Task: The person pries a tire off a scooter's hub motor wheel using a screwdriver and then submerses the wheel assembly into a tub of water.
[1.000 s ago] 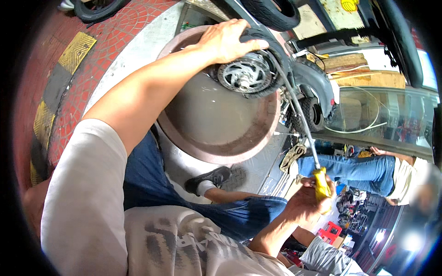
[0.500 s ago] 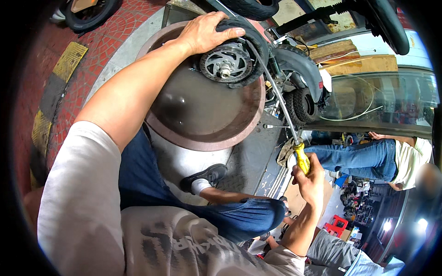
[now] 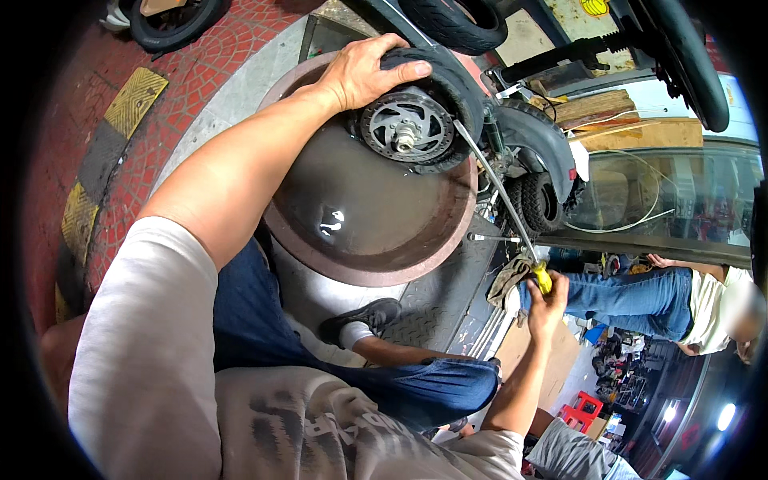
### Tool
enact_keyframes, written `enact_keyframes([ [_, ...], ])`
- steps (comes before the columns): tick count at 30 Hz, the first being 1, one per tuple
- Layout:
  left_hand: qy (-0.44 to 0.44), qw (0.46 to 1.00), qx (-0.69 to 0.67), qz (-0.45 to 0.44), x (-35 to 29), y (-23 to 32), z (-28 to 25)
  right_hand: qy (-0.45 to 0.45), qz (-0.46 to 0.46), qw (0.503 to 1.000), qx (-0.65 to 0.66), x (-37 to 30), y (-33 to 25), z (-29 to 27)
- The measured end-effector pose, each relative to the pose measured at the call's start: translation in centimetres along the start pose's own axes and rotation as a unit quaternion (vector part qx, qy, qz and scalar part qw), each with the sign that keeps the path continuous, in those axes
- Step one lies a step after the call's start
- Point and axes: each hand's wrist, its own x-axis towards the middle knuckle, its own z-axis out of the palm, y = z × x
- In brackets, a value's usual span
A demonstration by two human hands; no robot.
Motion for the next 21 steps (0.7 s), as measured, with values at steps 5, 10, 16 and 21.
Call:
enact_keyframes([
  [5,-0.049,0.998,0.012,-0.04,-0.4,0.4,-1.2,-0.032,0.141,0.957,0.25,-2.1,-5.6,-5.4],
  [10,-0.138,0.982,-0.1,-0.082,-0.6,-0.2,-1.9,0.119,0.089,0.89,0.431,-1.9,-7.8,-8.6],
  [16,-0.214,0.951,-0.162,-0.153,-0.9,-0.9,-4.3,0.252,0.06,0.847,0.465,-0.7,-10.8,-10.8],
  [21,-0.188,0.976,-0.106,-0.041,0.2,-0.3,-2.8,0.353,0.001,0.846,0.4,-0.2,-14.5,-11.6],
])
